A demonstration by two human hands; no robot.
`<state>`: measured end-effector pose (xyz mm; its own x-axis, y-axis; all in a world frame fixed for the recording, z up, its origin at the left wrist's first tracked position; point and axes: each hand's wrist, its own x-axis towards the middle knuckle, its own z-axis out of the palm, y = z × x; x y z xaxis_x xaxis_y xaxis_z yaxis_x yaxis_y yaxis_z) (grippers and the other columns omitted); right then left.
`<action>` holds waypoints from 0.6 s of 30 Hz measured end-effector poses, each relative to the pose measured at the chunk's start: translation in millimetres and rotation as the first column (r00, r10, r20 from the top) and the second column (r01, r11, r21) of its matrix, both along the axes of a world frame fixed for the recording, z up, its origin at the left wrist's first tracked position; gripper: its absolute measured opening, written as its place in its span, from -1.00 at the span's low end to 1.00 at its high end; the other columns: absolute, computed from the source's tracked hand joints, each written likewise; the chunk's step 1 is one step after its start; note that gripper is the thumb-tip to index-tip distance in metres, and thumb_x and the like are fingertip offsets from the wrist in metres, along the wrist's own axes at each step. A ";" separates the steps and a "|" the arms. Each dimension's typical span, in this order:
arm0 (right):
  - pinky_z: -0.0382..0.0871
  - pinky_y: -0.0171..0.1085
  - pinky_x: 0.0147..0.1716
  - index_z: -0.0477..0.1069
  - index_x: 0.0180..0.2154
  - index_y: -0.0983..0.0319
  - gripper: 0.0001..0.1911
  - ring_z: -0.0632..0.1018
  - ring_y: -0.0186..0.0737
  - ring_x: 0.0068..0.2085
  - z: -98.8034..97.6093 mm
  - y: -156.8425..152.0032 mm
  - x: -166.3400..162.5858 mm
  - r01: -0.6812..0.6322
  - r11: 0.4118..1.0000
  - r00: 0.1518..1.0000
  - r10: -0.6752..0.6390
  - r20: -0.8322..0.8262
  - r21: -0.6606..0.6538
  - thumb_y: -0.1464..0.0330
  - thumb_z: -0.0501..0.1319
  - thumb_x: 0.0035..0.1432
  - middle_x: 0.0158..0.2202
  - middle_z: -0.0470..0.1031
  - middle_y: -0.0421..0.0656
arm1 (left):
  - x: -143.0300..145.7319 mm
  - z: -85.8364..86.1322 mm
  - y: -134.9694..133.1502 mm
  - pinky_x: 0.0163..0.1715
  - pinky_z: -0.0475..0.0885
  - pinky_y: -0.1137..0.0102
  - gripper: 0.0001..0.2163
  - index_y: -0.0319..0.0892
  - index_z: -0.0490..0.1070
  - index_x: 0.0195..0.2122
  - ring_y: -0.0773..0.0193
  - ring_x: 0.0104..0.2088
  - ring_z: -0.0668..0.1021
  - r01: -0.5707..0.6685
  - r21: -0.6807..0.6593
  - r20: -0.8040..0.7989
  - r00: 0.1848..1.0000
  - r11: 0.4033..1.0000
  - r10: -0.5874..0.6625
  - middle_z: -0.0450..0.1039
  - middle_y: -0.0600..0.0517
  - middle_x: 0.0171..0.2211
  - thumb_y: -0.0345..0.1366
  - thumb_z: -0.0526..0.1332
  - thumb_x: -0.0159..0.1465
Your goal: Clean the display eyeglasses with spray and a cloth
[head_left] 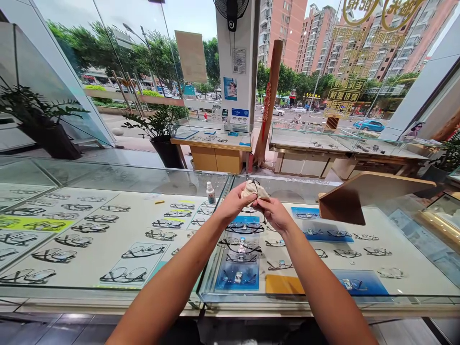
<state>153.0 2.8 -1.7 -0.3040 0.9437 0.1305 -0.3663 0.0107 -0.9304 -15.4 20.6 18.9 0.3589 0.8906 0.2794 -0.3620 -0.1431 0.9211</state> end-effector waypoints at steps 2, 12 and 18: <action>0.36 -0.08 0.12 0.68 -0.41 0.19 -0.58 0.58 -0.10 -0.17 -4.2 -1.2 -4.5 -0.007 0.999 0.999 0.005 0.053 0.041 -0.01 0.57 -0.11 -0.34 0.66 -0.13 | 4.4 -4.4 -0.5 -0.40 0.33 0.44 -0.56 -0.21 0.50 -0.23 0.38 -0.48 0.45 -0.108 -0.022 0.027 0.994 0.994 0.109 0.53 0.07 -0.41 0.03 0.56 0.13; 0.29 -0.21 -0.21 0.70 -0.35 0.20 -0.50 0.42 -0.24 -0.31 -5.8 2.7 0.2 0.080 0.997 0.996 -0.080 0.038 0.001 -0.08 0.56 -0.10 -0.33 0.60 -0.14 | 2.5 -10.8 16.5 -0.20 0.51 0.37 -0.40 -0.27 0.56 -0.15 0.17 -0.24 0.65 -0.155 -0.187 0.175 0.967 0.970 0.188 0.65 -0.08 -0.30 0.19 0.53 0.08; 0.25 -0.24 -0.32 0.69 -0.33 0.13 -0.61 0.33 -0.27 -0.36 1.9 7.6 20.8 0.214 0.973 0.975 -0.208 -0.079 0.083 -0.03 0.55 -0.01 -0.32 0.53 -0.19 | -8.4 -16.0 27.7 -0.08 0.51 0.26 -0.43 -0.21 0.60 -0.11 0.03 -0.10 0.66 -0.224 -0.129 0.102 0.966 0.966 0.237 0.67 -0.09 -0.25 0.22 0.46 0.14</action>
<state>173.8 10.4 0.2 -0.0869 0.9689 0.2316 -0.4101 0.1771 -0.8947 -23.8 48.4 2.9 0.1113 0.9741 0.1968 -0.4367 -0.1300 0.8902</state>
